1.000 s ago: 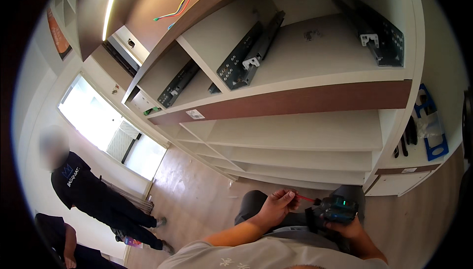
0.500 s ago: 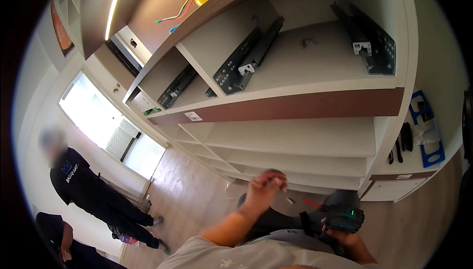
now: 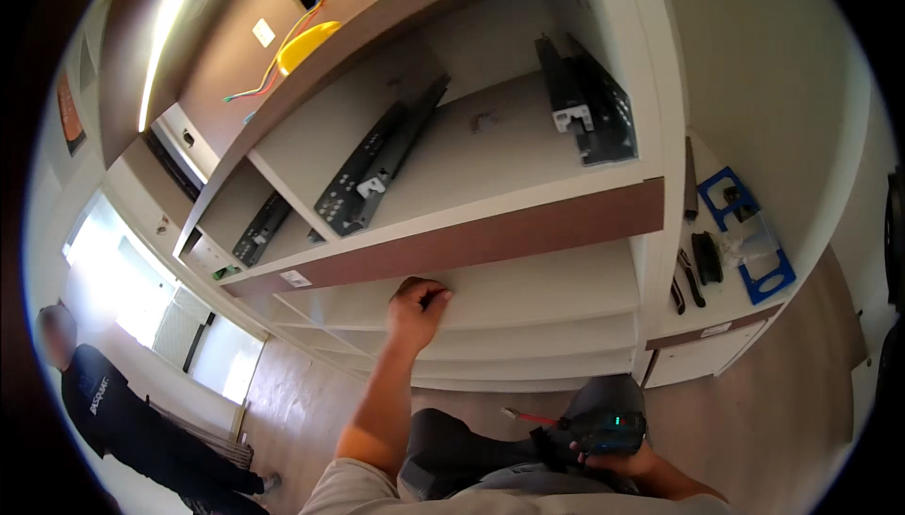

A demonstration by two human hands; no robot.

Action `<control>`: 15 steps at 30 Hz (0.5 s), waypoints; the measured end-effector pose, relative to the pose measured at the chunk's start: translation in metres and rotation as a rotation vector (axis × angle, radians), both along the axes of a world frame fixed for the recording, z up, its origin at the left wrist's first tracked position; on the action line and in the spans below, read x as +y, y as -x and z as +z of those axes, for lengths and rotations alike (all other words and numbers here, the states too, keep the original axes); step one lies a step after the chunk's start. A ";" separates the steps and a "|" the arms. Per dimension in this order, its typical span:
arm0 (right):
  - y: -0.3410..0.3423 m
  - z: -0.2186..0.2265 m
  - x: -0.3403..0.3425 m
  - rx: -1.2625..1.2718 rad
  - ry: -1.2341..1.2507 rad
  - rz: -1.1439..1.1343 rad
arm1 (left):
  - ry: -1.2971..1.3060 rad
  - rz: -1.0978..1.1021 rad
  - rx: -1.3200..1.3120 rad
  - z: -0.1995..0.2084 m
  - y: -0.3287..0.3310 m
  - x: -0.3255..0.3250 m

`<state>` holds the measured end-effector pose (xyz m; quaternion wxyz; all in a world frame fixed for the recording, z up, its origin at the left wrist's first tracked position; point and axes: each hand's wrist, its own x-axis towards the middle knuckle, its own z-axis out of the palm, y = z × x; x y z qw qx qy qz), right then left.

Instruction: The person uses a cordless drill to attach metal drawer slides to the interior sides of a white cabinet. They position the slides, align them with pre-drilled holes, and drive screws to secure them in place.

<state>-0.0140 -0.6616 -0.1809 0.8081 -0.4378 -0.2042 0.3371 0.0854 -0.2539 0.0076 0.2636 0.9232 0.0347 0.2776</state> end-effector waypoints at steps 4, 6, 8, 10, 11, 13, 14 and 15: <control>0.004 -0.003 -0.003 -0.001 -0.017 -0.030 | -0.029 0.013 -0.025 -0.006 -0.004 -0.004; 0.002 -0.003 0.001 0.034 -0.035 -0.057 | -0.014 0.023 -0.011 -0.004 0.001 -0.002; -0.004 -0.003 0.011 0.084 -0.095 -0.075 | -0.013 0.039 0.003 0.002 0.006 -0.004; -0.005 -0.001 0.015 0.171 -0.164 -0.083 | 0.074 0.034 -0.091 0.008 0.013 -0.012; -0.008 -0.020 0.015 0.099 -0.108 -0.104 | 0.124 0.035 -0.132 0.011 0.023 -0.015; -0.013 -0.011 0.010 0.059 -0.064 -0.098 | -0.073 -0.036 -0.336 0.021 0.050 -0.012; -0.016 -0.006 0.008 0.038 -0.042 -0.097 | -0.174 -0.075 -0.434 0.027 0.065 -0.007; -0.018 0.022 0.007 -0.006 -0.053 -0.120 | -0.194 -0.051 -0.516 0.043 0.084 0.003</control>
